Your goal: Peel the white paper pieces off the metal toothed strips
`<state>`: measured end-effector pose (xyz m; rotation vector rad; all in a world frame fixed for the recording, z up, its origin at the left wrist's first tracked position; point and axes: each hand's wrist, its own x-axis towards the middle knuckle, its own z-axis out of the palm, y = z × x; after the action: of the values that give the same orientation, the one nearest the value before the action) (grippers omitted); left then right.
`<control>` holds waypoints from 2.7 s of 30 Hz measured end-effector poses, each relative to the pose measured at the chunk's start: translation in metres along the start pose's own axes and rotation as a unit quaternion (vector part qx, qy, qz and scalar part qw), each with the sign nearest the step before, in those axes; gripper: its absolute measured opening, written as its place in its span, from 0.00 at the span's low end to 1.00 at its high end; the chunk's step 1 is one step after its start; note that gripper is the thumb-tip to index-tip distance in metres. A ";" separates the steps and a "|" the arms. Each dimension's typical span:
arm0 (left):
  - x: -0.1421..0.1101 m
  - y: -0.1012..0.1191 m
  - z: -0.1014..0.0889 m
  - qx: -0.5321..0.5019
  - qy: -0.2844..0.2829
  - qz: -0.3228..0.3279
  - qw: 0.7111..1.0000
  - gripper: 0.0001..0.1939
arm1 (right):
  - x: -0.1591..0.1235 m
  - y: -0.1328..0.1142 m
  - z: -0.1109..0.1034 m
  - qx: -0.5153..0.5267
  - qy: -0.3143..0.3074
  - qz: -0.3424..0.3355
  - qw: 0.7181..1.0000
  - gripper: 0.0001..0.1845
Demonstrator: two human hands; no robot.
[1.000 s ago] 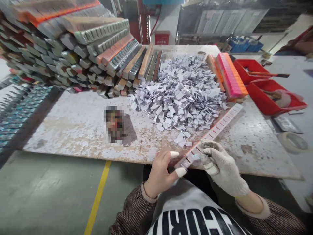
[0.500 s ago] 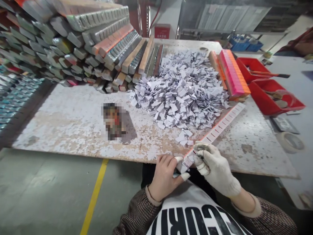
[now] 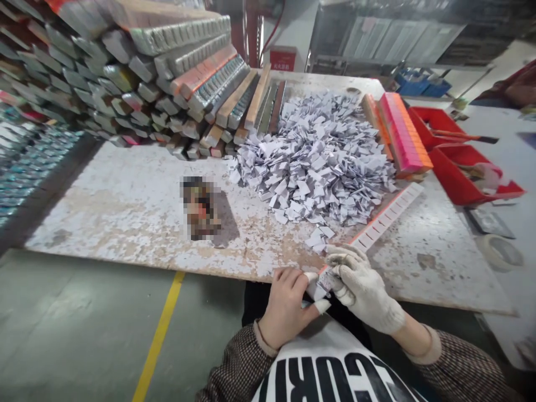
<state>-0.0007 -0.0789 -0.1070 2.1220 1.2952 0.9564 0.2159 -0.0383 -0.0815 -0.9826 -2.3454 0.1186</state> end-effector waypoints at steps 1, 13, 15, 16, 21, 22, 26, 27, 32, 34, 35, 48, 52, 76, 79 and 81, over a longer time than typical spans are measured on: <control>0.001 0.000 -0.004 -0.004 -0.015 -0.001 1.000 0.18 | -0.001 0.001 0.001 0.010 0.004 0.000 1.000 0.07; 0.114 -0.053 -0.063 0.279 -0.089 -0.037 0.955 0.16 | -0.003 0.003 -0.014 0.105 0.035 0.089 0.990 0.02; 0.122 -0.059 -0.062 0.273 -0.098 -0.045 0.956 0.13 | -0.008 0.005 -0.014 0.106 0.058 0.119 0.986 0.02; 0.122 -0.061 -0.061 0.266 -0.097 -0.048 0.958 0.12 | -0.011 0.007 -0.014 0.104 0.072 0.130 0.983 0.03; 0.100 -0.055 -0.059 0.200 -0.082 -0.084 0.973 0.06 | -0.022 0.016 -0.015 0.093 0.112 0.165 0.975 0.04; 0.096 -0.051 -0.057 0.172 -0.075 -0.094 0.978 0.05 | -0.020 0.016 -0.016 0.088 0.117 0.168 0.975 0.04; 0.081 -0.024 -0.043 -0.249 0.003 -0.177 0.952 0.07 | -0.002 0.012 -0.015 0.063 0.123 0.151 0.979 0.07; 0.078 -0.014 -0.038 -0.380 0.023 -0.203 0.902 0.10 | 0.003 0.009 -0.015 0.059 0.116 0.139 0.982 0.09; 0.069 0.031 -0.021 -0.614 0.029 -0.268 0.742 0.16 | 0.016 -0.010 -0.008 0.115 0.090 0.107 0.983 0.13; 0.066 0.041 -0.018 -0.636 0.027 -0.264 0.724 0.17 | 0.014 -0.016 -0.007 0.148 0.098 0.117 0.977 0.08; 0.065 0.044 -0.018 -0.638 0.019 -0.260 0.725 0.17 | 0.013 -0.017 -0.007 0.157 0.104 0.124 0.974 0.06; 0.013 0.011 -0.020 -0.148 -0.037 -0.060 0.986 0.30 | -0.002 0.017 -0.047 -0.054 0.032 0.050 0.997 0.03; 0.005 0.006 -0.008 -0.049 -0.054 -0.032 0.997 0.29 | 0.001 0.013 -0.046 -0.110 -0.007 0.019 0.994 0.05; 0.096 -0.050 -0.073 0.232 -0.045 -0.225 0.945 0.10 | 0.009 0.019 -0.017 0.046 -0.052 0.007 0.998 0.04; 0.123 -0.063 -0.070 0.219 -0.067 -0.243 0.943 0.10 | 0.008 0.017 -0.021 0.058 -0.023 0.024 0.998 0.06; 0.130 -0.068 -0.067 0.186 -0.070 -0.242 0.950 0.09 | 0.005 0.018 -0.025 0.059 0.007 0.039 0.997 0.06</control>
<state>-0.0496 0.0701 -0.0701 1.9274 1.9153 0.3703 0.2385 -0.0255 -0.0641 -1.0142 -2.2598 0.2757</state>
